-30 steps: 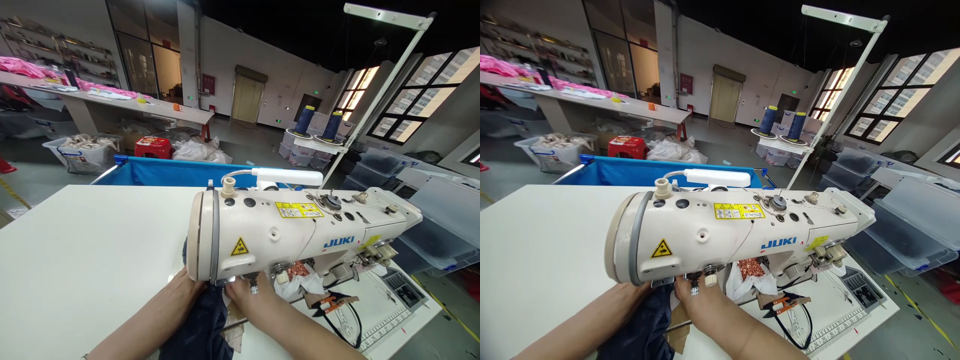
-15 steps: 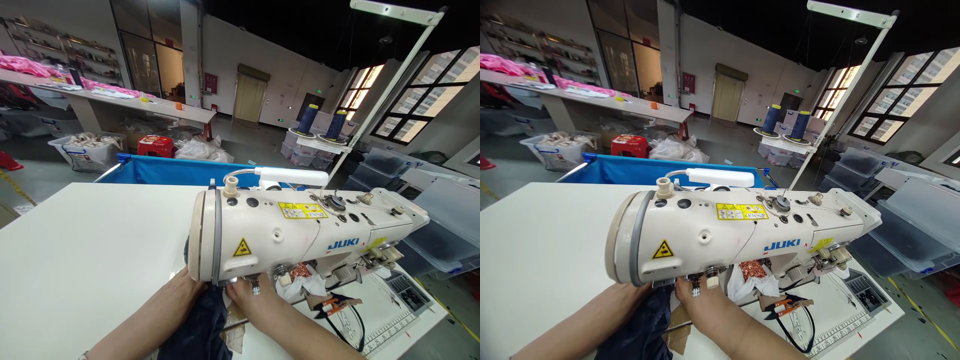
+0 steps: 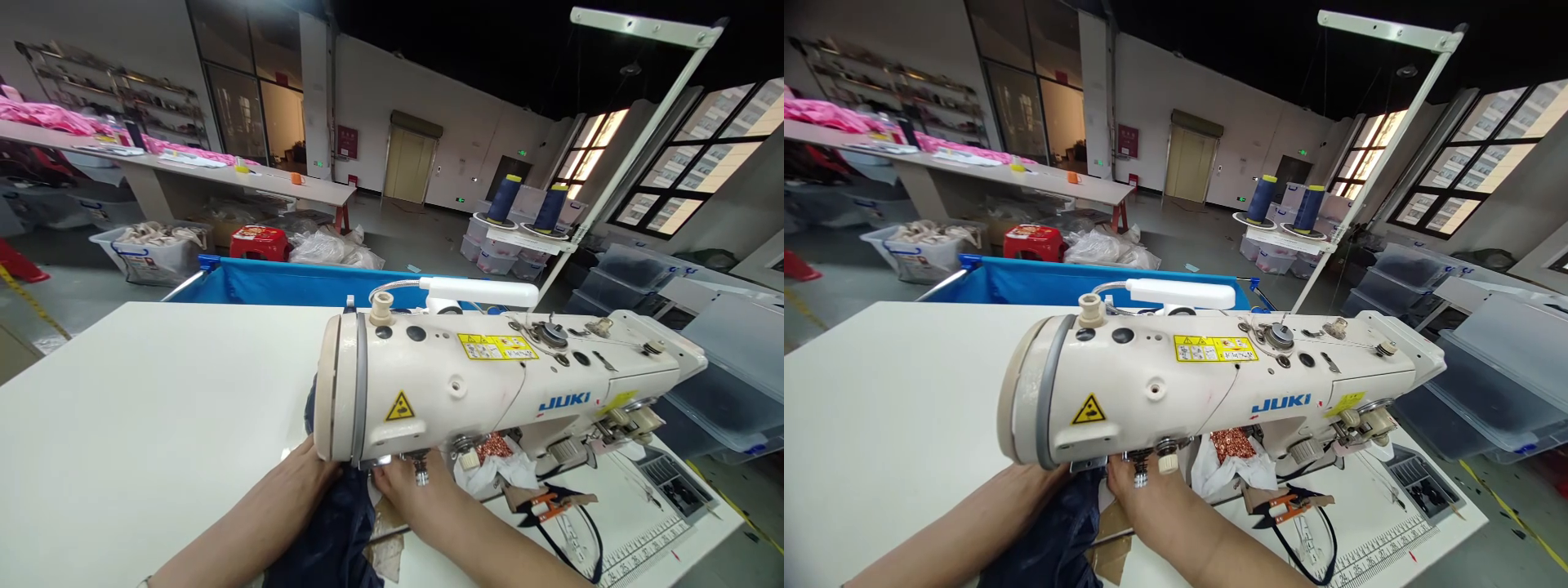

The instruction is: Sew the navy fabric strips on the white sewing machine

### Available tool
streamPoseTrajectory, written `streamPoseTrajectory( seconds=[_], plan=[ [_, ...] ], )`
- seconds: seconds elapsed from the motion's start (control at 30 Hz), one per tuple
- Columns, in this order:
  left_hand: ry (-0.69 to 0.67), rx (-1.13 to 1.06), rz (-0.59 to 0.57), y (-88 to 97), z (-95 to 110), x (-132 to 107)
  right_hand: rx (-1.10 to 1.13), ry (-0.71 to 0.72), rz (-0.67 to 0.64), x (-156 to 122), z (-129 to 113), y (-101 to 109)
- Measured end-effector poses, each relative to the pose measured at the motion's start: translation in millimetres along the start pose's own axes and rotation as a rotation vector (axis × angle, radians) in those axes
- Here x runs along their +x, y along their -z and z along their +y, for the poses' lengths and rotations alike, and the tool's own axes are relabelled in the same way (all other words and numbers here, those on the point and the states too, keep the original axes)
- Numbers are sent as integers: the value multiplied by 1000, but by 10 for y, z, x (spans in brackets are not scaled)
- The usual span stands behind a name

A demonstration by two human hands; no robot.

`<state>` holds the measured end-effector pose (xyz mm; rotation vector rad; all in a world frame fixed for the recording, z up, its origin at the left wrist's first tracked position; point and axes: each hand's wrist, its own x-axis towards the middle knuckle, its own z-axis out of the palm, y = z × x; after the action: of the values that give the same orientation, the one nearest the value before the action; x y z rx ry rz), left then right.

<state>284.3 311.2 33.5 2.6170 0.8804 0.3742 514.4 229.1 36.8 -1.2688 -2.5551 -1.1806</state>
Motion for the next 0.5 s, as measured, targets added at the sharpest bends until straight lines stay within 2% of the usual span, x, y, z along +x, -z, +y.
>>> streamPoseTrajectory(
  seconds=[0.5],
  plan=[
    [-1,26,6,-65,-45,-12,12,-6,-54,-19,-30,-53]
  ],
)
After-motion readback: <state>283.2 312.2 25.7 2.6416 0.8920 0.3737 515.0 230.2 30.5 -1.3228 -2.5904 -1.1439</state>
